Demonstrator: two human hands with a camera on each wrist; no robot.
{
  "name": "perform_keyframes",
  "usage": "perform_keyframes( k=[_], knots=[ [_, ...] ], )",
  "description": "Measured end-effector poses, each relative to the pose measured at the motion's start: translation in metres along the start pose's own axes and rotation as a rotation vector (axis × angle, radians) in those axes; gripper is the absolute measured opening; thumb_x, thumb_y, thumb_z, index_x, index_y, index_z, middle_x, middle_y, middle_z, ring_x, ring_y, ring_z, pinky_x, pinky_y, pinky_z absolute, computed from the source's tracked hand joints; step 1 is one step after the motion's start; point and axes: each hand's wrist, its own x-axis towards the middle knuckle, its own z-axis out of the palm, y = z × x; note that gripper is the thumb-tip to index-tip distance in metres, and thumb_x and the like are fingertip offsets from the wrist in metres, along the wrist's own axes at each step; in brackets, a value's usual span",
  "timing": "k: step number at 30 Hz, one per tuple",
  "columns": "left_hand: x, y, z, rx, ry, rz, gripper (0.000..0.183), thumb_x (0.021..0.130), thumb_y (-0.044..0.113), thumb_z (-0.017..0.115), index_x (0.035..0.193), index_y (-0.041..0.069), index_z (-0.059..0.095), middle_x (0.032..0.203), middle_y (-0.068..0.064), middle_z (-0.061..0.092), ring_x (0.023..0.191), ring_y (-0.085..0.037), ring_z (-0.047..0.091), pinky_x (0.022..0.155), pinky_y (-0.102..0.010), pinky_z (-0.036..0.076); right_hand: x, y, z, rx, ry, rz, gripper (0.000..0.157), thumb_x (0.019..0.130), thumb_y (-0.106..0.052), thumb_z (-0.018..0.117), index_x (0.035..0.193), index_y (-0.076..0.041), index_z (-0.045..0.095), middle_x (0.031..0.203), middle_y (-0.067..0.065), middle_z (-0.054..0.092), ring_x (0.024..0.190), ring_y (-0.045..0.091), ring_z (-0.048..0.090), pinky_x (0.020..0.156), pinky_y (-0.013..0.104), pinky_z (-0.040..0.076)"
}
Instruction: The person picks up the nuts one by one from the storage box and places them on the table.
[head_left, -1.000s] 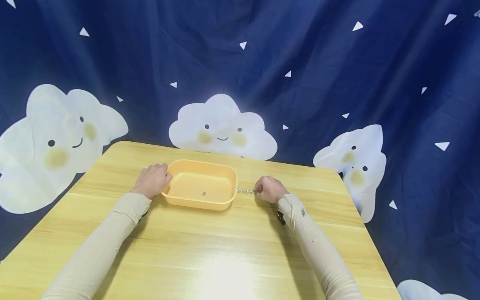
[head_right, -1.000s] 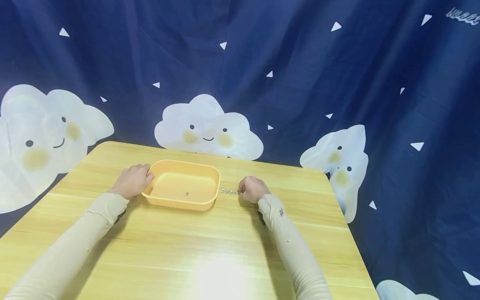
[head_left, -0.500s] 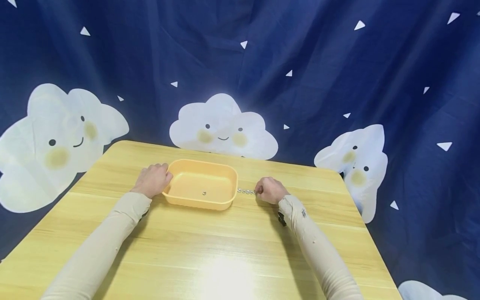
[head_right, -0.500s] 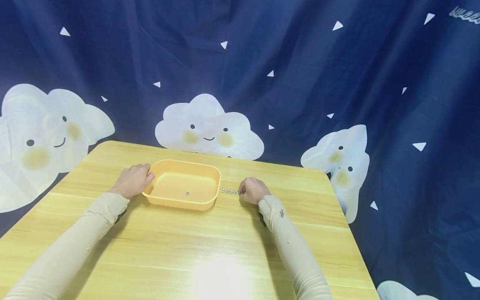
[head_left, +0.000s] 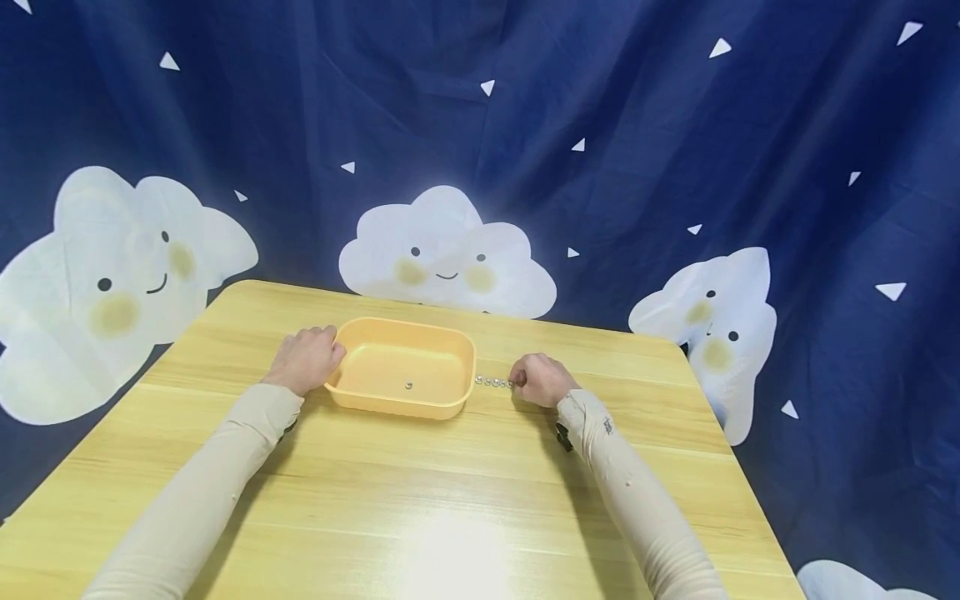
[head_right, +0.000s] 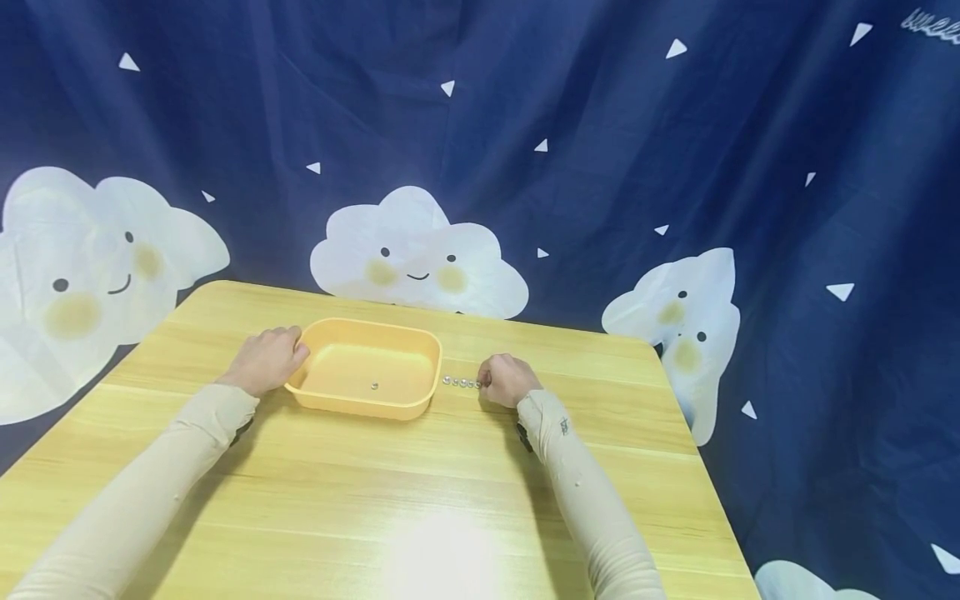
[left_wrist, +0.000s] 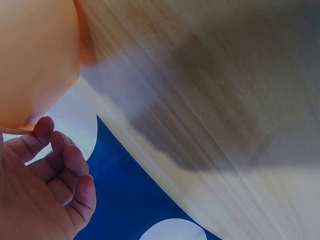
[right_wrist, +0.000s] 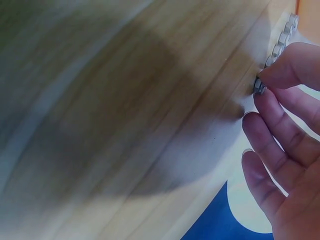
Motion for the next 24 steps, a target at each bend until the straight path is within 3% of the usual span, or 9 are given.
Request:
perform_keyframes(
  k=[8, 24],
  knots=[
    [-0.0002, -0.0005, 0.0004, -0.004, 0.003, -0.001, 0.023, 0.098, 0.017, 0.043, 0.084, 0.003, 0.056, 0.078, -0.017, 0.060, 0.075, -0.040, 0.063, 0.072, -0.061, 0.051, 0.0004, 0.0008, 0.0014, 0.022, 0.000, 0.010, 0.023, 0.079, -0.007, 0.074, 0.101, -0.014, 0.079, 0.087, -0.003, 0.075, 0.082, 0.012, 0.066, 0.081, 0.035, 0.056],
    [0.0019, -0.0021, 0.0017, -0.004, 0.000, -0.002, 0.024, 0.098, 0.018, 0.043, 0.085, 0.003, 0.055, 0.078, -0.017, 0.061, 0.076, -0.040, 0.064, 0.072, -0.061, 0.051, -0.0009, -0.0003, 0.0016, 0.031, 0.005, 0.002, 0.025, 0.079, -0.006, 0.072, 0.103, -0.012, 0.079, 0.085, -0.003, 0.074, 0.082, 0.012, 0.065, 0.083, 0.036, 0.057]
  ],
)
